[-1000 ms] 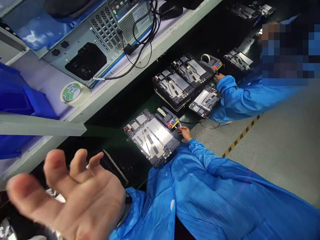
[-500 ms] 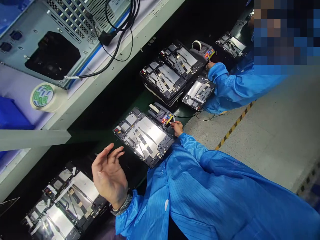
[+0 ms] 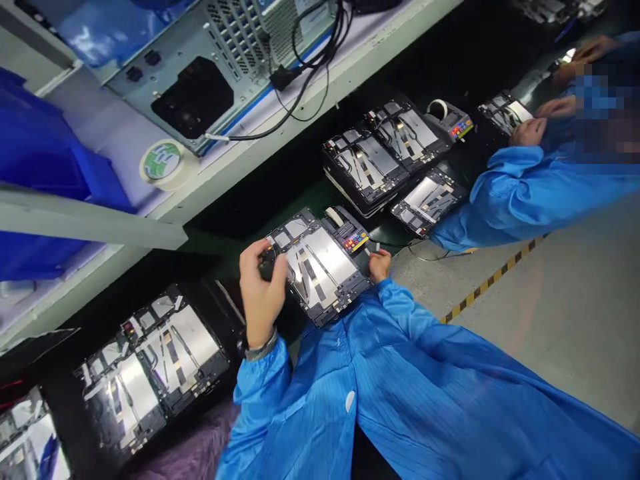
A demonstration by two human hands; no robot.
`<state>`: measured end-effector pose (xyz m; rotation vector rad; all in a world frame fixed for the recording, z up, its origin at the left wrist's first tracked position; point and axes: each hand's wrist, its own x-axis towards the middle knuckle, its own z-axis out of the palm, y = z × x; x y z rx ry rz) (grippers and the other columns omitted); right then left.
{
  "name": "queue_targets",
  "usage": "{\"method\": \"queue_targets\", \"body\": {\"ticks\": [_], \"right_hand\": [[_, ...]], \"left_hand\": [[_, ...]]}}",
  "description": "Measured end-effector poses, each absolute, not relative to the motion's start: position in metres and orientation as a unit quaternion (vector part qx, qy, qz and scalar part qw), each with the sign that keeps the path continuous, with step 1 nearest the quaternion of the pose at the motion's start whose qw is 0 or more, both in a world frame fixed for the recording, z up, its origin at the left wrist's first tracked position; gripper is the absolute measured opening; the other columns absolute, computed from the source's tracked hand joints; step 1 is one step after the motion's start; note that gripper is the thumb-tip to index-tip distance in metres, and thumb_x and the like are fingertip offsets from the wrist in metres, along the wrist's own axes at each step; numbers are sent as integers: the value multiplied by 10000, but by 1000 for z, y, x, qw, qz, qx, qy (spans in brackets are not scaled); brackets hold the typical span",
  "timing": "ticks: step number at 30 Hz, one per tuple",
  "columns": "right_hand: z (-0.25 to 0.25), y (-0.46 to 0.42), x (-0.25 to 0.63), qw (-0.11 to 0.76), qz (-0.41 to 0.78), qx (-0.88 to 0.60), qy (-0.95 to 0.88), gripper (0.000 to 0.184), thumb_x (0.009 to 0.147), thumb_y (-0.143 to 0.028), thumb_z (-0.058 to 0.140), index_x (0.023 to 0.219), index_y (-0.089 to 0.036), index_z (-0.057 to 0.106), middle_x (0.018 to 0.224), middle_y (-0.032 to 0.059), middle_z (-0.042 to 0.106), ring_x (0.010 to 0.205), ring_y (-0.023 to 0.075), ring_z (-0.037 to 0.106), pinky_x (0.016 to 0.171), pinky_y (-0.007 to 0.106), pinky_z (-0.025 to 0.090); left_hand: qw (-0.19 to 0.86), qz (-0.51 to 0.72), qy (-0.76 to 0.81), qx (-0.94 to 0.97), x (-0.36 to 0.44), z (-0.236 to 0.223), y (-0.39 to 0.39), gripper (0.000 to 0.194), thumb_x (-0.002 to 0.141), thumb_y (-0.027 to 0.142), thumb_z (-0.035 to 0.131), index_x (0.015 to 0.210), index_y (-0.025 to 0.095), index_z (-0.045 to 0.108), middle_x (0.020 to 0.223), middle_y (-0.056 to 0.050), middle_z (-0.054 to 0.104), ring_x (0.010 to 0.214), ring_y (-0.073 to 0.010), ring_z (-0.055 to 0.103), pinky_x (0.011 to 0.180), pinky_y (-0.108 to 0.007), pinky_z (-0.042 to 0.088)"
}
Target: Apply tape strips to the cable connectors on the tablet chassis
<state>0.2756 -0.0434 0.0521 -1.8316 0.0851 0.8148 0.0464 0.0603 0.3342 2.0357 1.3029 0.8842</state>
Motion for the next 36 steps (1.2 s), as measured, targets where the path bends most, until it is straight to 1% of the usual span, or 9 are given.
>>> {"method": "queue_targets", "body": {"ticks": [3,7,9,13,18,22,27,31,36], "right_hand": [[87,-59,292,574,277,-771,-14,448,889,-201,616,1283,-200,402,908,-8,619,713,130,592,671,240,495],[168,-38,320,653,215,-677,-262,538,886,-345,749,1327,-231,461,1001,21,644,817,152,628,766,293,540],[211,-11,327,641,201,-645,-366,590,902,-404,768,1385,-259,461,1072,39,643,874,174,634,807,333,566],[266,55,325,550,213,-614,-525,747,888,-461,806,1499,-291,411,1213,70,613,977,224,629,848,392,602],[282,115,314,381,249,-557,-694,893,869,-354,831,1601,-240,332,1331,120,568,1109,284,613,1001,498,577],[290,126,317,294,265,-521,-756,970,860,-254,823,1651,-227,261,1353,133,557,1190,315,609,1070,549,544],[300,127,322,251,272,-505,-779,1070,854,-237,823,1695,-245,161,1424,153,529,1299,357,582,1133,598,501],[304,129,321,230,274,-503,-787,1095,856,-186,797,1710,-261,118,1453,154,516,1346,372,569,1156,617,481],[301,130,322,227,279,-502,-786,1122,866,-200,788,1721,-261,64,1489,168,495,1372,379,556,1175,633,464]], "left_hand": [[223,211,452,837,78,329,93,430,966,384,672,1357,216,611,1446,-155,605,1386,-339,533,1182,-514,393],[216,96,452,860,109,318,134,527,969,345,638,1459,173,544,1492,-199,569,1414,-402,502,1181,-579,359],[244,38,453,856,111,313,148,582,967,358,639,1502,166,516,1486,-195,586,1400,-395,529,1191,-566,359],[317,-10,459,830,103,309,165,617,954,426,669,1514,204,535,1485,-137,632,1341,-335,608,1158,-458,430],[348,-1,467,813,99,310,171,577,926,457,719,1447,230,618,1418,-103,692,1245,-300,670,1055,-380,502],[347,-13,478,807,103,310,174,613,912,485,735,1458,228,623,1408,-118,699,1228,-301,683,1041,-371,509],[353,-34,482,801,108,313,180,650,879,455,770,1461,203,623,1425,-131,690,1226,-299,686,1027,-349,510],[375,-57,475,794,110,319,187,644,858,429,792,1435,190,635,1406,-119,703,1175,-278,705,953,-307,526],[423,-87,461,775,110,328,192,591,869,385,763,1412,187,639,1090,-78,797,898,-233,750,732,-281,532]]}}
